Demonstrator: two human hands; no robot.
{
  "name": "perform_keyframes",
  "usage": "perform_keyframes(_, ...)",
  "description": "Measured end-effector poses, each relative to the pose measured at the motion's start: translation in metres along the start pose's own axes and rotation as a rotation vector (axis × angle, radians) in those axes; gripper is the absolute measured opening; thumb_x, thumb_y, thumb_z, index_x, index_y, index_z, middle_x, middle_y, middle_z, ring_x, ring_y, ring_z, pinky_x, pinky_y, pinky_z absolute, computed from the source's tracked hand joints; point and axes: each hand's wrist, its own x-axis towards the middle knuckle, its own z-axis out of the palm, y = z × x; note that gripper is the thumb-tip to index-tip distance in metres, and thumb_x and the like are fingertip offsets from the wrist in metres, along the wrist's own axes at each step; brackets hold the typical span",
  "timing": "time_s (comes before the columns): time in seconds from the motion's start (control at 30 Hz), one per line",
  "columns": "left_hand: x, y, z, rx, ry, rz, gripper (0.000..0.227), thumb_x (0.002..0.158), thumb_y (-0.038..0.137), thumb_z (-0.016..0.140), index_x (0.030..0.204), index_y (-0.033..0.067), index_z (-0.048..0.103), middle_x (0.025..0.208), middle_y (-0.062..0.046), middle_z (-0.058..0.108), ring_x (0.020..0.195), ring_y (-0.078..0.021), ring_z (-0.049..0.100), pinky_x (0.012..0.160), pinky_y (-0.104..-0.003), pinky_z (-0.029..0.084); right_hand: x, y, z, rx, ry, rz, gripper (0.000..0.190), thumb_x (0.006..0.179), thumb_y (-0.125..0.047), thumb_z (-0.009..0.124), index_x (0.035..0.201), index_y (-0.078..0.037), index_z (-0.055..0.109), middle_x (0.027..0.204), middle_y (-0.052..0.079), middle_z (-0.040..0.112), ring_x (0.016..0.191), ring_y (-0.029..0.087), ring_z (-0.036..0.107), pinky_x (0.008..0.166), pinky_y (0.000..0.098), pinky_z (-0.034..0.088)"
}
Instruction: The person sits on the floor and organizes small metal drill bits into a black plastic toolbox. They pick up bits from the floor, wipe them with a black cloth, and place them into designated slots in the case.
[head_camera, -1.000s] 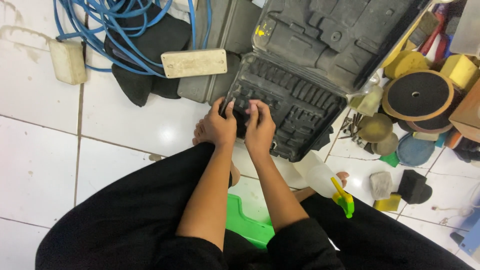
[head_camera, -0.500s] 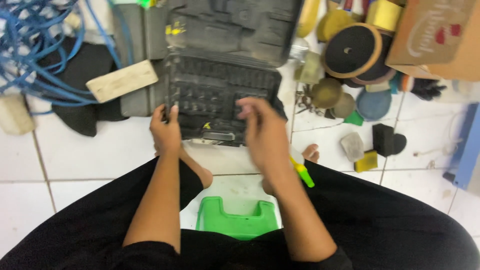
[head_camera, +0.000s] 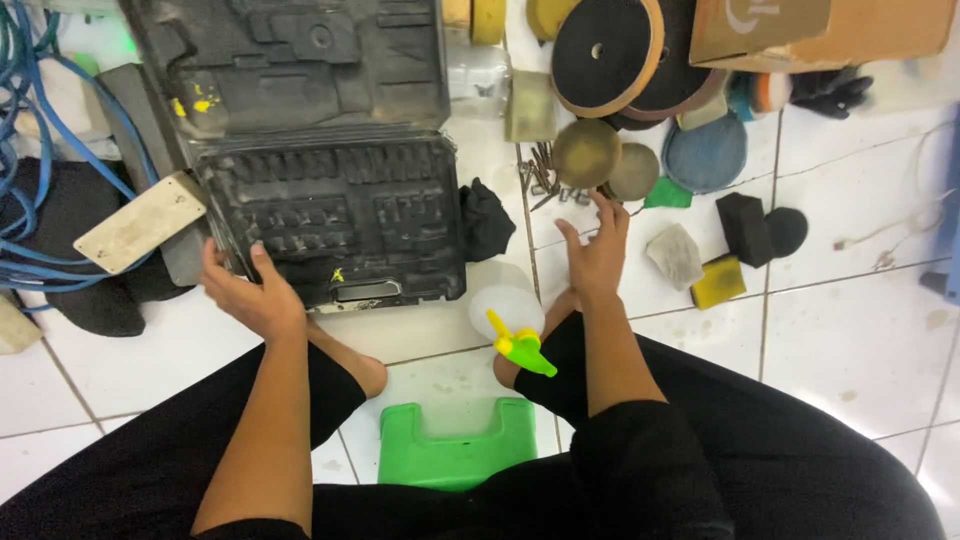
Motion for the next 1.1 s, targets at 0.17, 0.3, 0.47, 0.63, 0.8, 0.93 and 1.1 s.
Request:
perform_keyframes(0.17, 0.007, 0.021, 0.007, 0.067, 0.102, 0.368, 0.039, 0.109, 0.026, 0.053, 0.141, 0.0076, 0.039, 0.133, -0.017, 0.035, 0.126, -0.0392, 0.034, 0.106, -0.054, 0.022, 0.019, 0.003, 0.029, -0.052, 0.125, -0.017, 0.06, 0.084, -0.029, 0.084, 0.128, -0.009, 0.049, 0.129, 0.016, 0.04, 0.12, 0.04, 0.056, 0.097, 0.0491, 0.057)
perform_keyframes(0.3, 0.004, 0.073, 0.013, 0.04, 0.052, 0.756, 0.038, 0.103, 0.028, 0.058, 0.133, 0.005, 0.053, 0.127, -0.016, 0.039, 0.121, -0.037, 0.039, 0.102, -0.049, 0.024, 0.027, 0.01, 0.057, -0.163, 0.255, -0.083, 0.042, 0.088, -0.027, 0.079, 0.117, -0.013, 0.052, 0.122, 0.011, 0.041, 0.118, 0.034, 0.053, 0.093, 0.0459, 0.056)
perform_keyframes(0.47, -0.046, 0.155, 0.067, -0.107, -0.245, 1.235, 0.023, 0.087, 0.01, 0.061, 0.108, 0.0183, 0.067, 0.106, -0.008, 0.054, 0.103, -0.0283, 0.053, 0.093, -0.041, 0.04, 0.028, 0.03, 0.068, -0.072, 0.287, -0.12, 0.022, 0.092, -0.02, 0.073, 0.11, -0.015, 0.062, 0.115, 0.008, 0.048, 0.109, 0.032, 0.058, 0.088, 0.0432, 0.055)
perform_keyframes(0.63, -0.095, 0.184, 0.136, 0.147, -0.691, 1.447, 0.028, 0.088, 0.011, 0.063, 0.115, 0.0147, 0.062, 0.095, -0.008, 0.063, 0.081, -0.0238, 0.062, 0.066, -0.033, 0.048, 0.029, 0.051, 0.072, -0.031, 0.246, -0.079, 0.024, 0.09, -0.027, 0.074, 0.108, -0.015, 0.063, 0.112, 0.005, 0.051, 0.109, 0.029, 0.06, 0.089, 0.0398, 0.055)
perform_keyframes(0.8, -0.112, 0.172, 0.198, 0.39, -0.677, 1.319, 0.024, 0.093, 0.02, 0.065, 0.115, 0.0107, 0.062, 0.088, -0.008, 0.064, 0.072, -0.0176, 0.063, 0.052, -0.03, 0.051, 0.026, 0.043, 0.065, -0.08, 0.158, -0.063, 0.022, 0.092, -0.028, 0.07, 0.11, -0.018, 0.062, 0.109, 0.004, 0.051, 0.109, 0.028, 0.06, 0.091, 0.0397, 0.055)
perform_keyframes(0.93, -0.116, 0.178, 0.197, 0.361, -0.689, 1.187, 0.026, 0.092, 0.023, 0.068, 0.115, 0.0118, 0.063, 0.088, -0.008, 0.064, 0.068, -0.0178, 0.064, 0.049, -0.032, 0.052, 0.029, 0.042, 0.069, -0.035, 0.136, 0.01, 0.023, 0.094, -0.027, 0.069, 0.111, -0.015, 0.058, 0.112, 0.007, 0.05, 0.11, 0.031, 0.06, 0.091, 0.0431, 0.056)
perform_keyframes(1.1, -0.121, 0.162, 0.204, 0.281, -0.661, 1.156, 0.011, 0.09, 0.017, 0.071, 0.099, 0.0106, 0.067, 0.084, -0.004, 0.061, 0.063, -0.0144, 0.064, 0.049, -0.028, 0.052, 0.029, 0.042, 0.072, -0.088, 0.143, 0.032, 0.021, 0.096, -0.026, 0.064, 0.111, -0.014, 0.055, 0.111, 0.006, 0.047, 0.11, 0.03, 0.06, 0.09, 0.0413, 0.057)
